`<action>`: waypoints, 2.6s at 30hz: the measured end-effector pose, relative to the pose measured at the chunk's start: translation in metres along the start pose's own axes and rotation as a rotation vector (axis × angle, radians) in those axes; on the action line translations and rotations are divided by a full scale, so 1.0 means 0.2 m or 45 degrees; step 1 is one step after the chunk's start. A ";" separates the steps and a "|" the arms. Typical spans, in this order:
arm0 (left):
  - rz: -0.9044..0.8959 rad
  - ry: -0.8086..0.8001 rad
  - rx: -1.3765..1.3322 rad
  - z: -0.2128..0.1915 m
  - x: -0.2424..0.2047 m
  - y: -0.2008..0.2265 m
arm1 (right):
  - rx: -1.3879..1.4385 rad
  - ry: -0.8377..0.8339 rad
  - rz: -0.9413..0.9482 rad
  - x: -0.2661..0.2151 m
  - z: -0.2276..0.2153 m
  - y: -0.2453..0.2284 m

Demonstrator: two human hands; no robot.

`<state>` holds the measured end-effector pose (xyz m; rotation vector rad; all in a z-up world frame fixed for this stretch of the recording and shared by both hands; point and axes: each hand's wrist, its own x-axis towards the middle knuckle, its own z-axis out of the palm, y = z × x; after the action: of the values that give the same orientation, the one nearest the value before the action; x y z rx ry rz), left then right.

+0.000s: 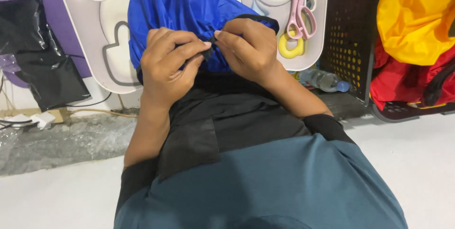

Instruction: Trimming excess threads and finishing the elastic band of a blue fabric cap.

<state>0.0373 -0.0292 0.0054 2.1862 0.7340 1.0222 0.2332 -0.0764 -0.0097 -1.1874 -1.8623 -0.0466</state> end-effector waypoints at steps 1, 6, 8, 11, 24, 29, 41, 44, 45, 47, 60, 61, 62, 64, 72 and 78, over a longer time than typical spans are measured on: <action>-0.005 0.000 0.002 0.00 0.00 0.00 | 0.005 -0.002 0.001 0.00 0.01 0.00; -0.010 0.128 0.001 -0.01 -0.01 -0.01 | 0.077 0.004 0.021 -0.02 0.02 -0.02; -0.019 0.145 0.027 -0.01 -0.01 -0.01 | 0.133 -0.007 0.006 -0.05 0.03 0.00; 0.078 0.250 -0.006 0.03 -0.01 -0.07 | 0.306 0.011 -0.036 -0.05 0.07 0.01; -0.135 -0.063 0.028 -0.04 -0.02 -0.05 | 0.643 -0.103 0.290 -0.03 0.02 -0.01; -0.254 -0.155 -0.396 -0.06 -0.03 -0.03 | 0.792 -0.189 0.519 0.06 0.04 0.05; -0.575 0.395 -0.937 -0.13 -0.10 -0.22 | -0.004 -0.204 0.446 -0.14 -0.31 0.18; -0.571 0.476 -1.009 -0.14 -0.10 -0.20 | -0.196 -0.369 0.554 -0.30 -0.33 0.17; -0.603 0.475 -1.030 -0.14 -0.10 -0.19 | -0.266 -0.469 0.631 -0.35 -0.33 0.17; -0.618 0.493 -1.014 -0.13 -0.09 -0.18 | -0.323 -0.570 0.673 -0.43 -0.27 0.16; -0.523 0.406 -0.840 -0.10 -0.05 -0.10 | -0.522 -0.610 0.755 -0.55 -0.15 0.20; -0.519 0.423 -0.845 -0.09 -0.05 -0.10 | -0.528 -0.616 0.739 -0.53 -0.17 0.18; -0.504 0.417 -0.819 -0.09 -0.06 -0.10 | -0.571 -0.576 0.757 -0.51 -0.19 0.16; -0.485 0.420 -0.797 -0.08 -0.06 -0.09 | -0.619 -0.537 0.763 -0.47 -0.22 0.14; -0.440 0.336 -0.662 -0.06 -0.04 -0.05 | -0.123 -0.227 0.523 -0.20 -0.21 -0.01; -0.367 0.311 -0.505 -0.03 -0.03 -0.02 | 0.096 -0.259 0.410 -0.13 -0.14 -0.08</action>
<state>0.0284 -0.0293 0.0032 1.5860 0.8441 1.1781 0.2428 -0.1154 -0.0048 -1.4685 -1.8033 0.3321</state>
